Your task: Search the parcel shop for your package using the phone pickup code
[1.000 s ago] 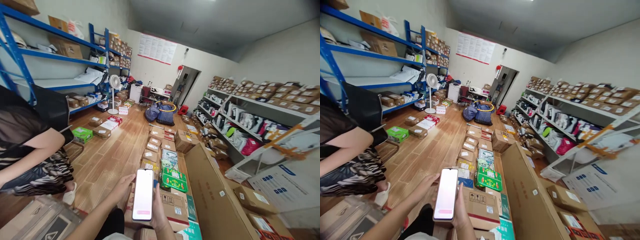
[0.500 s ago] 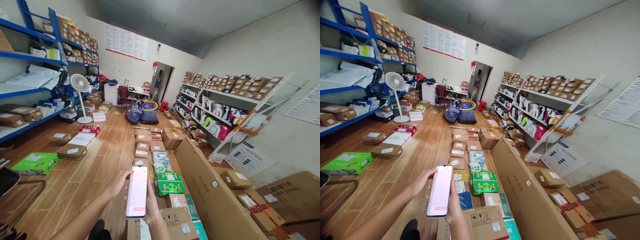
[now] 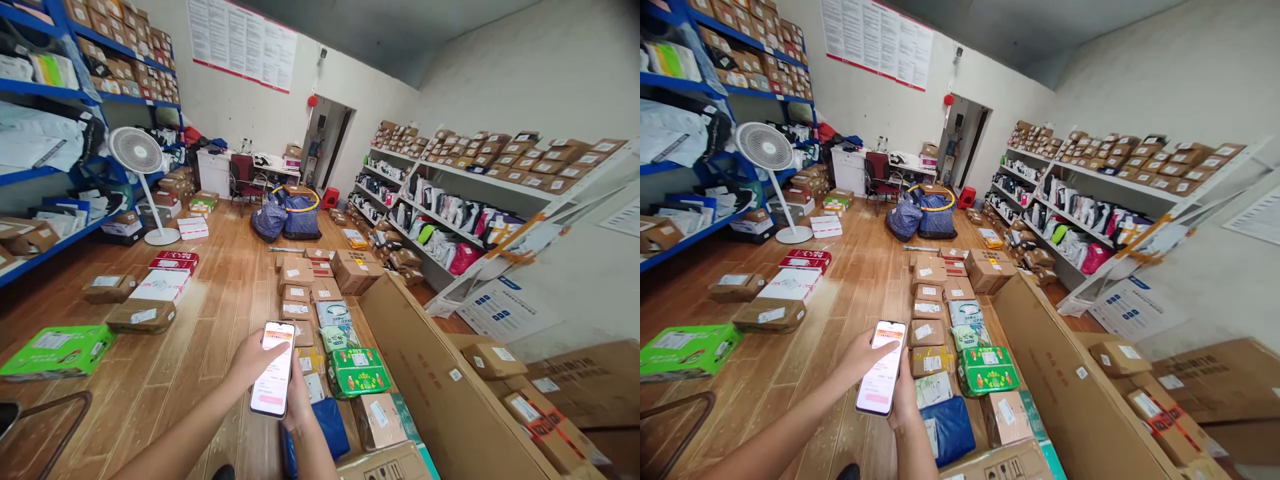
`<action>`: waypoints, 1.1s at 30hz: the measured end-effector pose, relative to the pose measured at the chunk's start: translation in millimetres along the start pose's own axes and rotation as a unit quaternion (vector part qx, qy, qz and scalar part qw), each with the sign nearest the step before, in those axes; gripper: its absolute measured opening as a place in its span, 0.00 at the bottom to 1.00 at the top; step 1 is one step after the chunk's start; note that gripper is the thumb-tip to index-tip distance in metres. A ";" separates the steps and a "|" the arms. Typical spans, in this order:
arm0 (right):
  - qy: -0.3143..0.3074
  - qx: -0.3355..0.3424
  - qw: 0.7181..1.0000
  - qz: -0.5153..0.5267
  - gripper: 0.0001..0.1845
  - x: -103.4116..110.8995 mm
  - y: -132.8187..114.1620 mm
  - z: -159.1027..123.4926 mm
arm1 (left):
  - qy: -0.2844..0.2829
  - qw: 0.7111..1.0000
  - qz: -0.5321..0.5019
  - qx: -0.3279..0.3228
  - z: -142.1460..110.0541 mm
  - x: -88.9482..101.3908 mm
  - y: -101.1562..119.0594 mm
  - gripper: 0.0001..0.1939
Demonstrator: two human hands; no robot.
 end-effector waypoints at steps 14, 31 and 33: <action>-0.089 -0.005 0.996 0.032 0.41 -53.5 -32.9 116.7 | -0.131 0.985 -0.104 0.029 110.9 54.1 18.6 0.17; -0.046 0.002 0.999 -0.014 0.41 -121.1 -148.9 382.8 | 0.018 0.999 -0.027 -0.025 384.9 133.2 87.9 0.24; -0.038 0.013 0.999 -0.018 0.39 -130.7 -155.3 403.5 | -0.011 0.999 -0.050 -0.018 407.2 141.9 91.0 0.23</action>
Point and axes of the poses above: each hand's wrist, its own z-axis towards the middle knuckle, its own x-axis out of the back of the hand, y = z × x, the point moved 7 cm from there along z, towards the middle knuckle, and after that the axes turned 1 degree about x, right-handed, at the moved point
